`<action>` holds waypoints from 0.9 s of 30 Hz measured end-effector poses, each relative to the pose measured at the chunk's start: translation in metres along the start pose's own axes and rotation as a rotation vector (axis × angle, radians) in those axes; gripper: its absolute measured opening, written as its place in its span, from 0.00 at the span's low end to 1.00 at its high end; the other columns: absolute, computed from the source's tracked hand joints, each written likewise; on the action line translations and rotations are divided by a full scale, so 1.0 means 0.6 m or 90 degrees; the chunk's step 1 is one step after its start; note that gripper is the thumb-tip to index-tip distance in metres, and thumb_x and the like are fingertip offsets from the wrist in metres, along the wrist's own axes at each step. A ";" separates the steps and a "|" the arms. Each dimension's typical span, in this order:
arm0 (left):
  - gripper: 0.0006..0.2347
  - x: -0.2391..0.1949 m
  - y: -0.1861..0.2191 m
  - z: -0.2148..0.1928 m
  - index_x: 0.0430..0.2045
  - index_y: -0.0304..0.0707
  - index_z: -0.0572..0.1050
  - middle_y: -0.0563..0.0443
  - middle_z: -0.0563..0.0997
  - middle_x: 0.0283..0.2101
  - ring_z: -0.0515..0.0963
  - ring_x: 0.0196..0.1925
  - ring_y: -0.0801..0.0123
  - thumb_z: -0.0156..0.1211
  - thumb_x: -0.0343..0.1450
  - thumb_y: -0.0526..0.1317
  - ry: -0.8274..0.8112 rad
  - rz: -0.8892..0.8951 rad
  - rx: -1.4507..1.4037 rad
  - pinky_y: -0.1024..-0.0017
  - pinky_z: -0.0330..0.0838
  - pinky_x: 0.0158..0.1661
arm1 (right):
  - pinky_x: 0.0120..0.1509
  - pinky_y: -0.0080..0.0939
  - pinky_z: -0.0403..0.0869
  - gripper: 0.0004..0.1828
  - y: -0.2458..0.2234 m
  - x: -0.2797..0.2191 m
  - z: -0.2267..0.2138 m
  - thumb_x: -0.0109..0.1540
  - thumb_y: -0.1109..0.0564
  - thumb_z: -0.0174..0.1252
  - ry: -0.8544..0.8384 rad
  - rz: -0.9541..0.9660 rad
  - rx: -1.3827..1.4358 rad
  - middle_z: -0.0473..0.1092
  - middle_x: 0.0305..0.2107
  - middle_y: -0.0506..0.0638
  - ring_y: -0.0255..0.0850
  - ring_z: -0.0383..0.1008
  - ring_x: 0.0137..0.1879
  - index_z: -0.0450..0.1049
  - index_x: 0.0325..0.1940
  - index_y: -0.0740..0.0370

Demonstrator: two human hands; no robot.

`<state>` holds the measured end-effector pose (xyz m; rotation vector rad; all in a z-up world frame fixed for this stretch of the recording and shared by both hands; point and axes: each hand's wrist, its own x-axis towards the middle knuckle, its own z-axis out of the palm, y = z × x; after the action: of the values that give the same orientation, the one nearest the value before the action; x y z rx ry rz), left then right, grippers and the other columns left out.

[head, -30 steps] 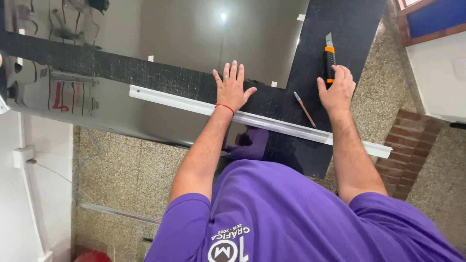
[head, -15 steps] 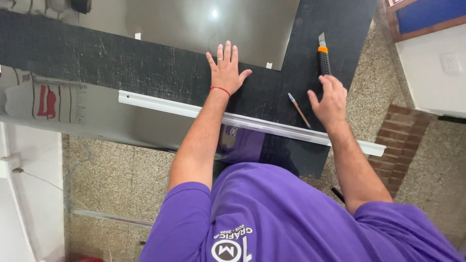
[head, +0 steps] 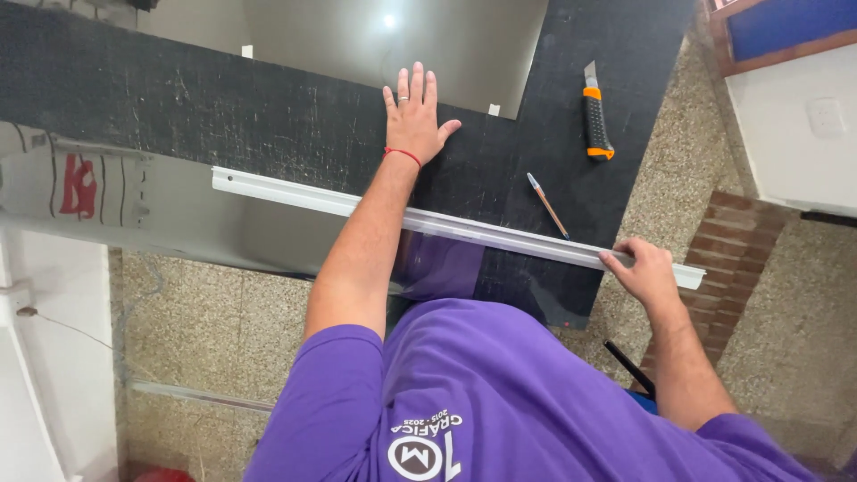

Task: The person measures a large sheet of dark film on a workbench using a ruler and a guide, cuts it to size with a utility knife, and then rolls the finished piece and secures it with tape.

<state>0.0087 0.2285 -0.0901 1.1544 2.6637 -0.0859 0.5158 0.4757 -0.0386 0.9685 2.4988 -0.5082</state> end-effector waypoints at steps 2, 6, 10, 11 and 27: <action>0.48 0.006 -0.003 0.007 0.85 0.38 0.53 0.38 0.46 0.88 0.48 0.88 0.38 0.58 0.80 0.75 0.016 -0.002 0.004 0.31 0.52 0.79 | 0.67 0.52 0.72 0.27 0.016 0.011 0.023 0.69 0.28 0.65 0.029 -0.042 0.044 0.86 0.42 0.45 0.47 0.86 0.53 0.88 0.47 0.52; 0.48 0.011 -0.004 -0.006 0.86 0.38 0.52 0.38 0.45 0.88 0.47 0.88 0.39 0.57 0.79 0.76 -0.006 -0.003 0.013 0.31 0.50 0.79 | 0.72 0.47 0.63 0.25 0.021 0.002 0.029 0.68 0.29 0.69 0.029 0.011 0.121 0.82 0.29 0.41 0.43 0.83 0.42 0.85 0.34 0.49; 0.46 0.018 -0.008 -0.023 0.85 0.40 0.54 0.38 0.51 0.86 0.52 0.87 0.39 0.58 0.79 0.74 -0.016 0.002 0.002 0.24 0.51 0.76 | 0.73 0.53 0.58 0.29 0.030 -0.017 -0.008 0.69 0.28 0.74 0.167 0.099 0.102 0.76 0.24 0.38 0.40 0.75 0.42 0.82 0.26 0.47; 0.45 0.021 -0.007 -0.026 0.84 0.41 0.55 0.37 0.54 0.86 0.56 0.85 0.38 0.58 0.79 0.74 -0.010 0.007 0.001 0.22 0.52 0.75 | 0.77 0.57 0.57 0.29 0.035 -0.026 -0.022 0.72 0.32 0.78 0.195 0.157 0.151 0.75 0.25 0.37 0.39 0.72 0.47 0.81 0.26 0.48; 0.15 0.072 -0.083 -0.036 0.63 0.51 0.76 0.48 0.68 0.77 0.64 0.77 0.47 0.62 0.82 0.50 0.018 0.076 -0.151 0.19 0.53 0.72 | 0.64 0.43 0.67 0.34 0.424 -0.092 -0.028 0.85 0.26 0.49 0.260 0.209 -0.205 0.76 0.19 0.45 0.49 0.77 0.31 0.91 0.41 0.42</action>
<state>-0.0598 0.2283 -0.0813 1.2388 2.5357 0.2609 0.7267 0.6293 -0.0438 1.4191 2.5679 0.2115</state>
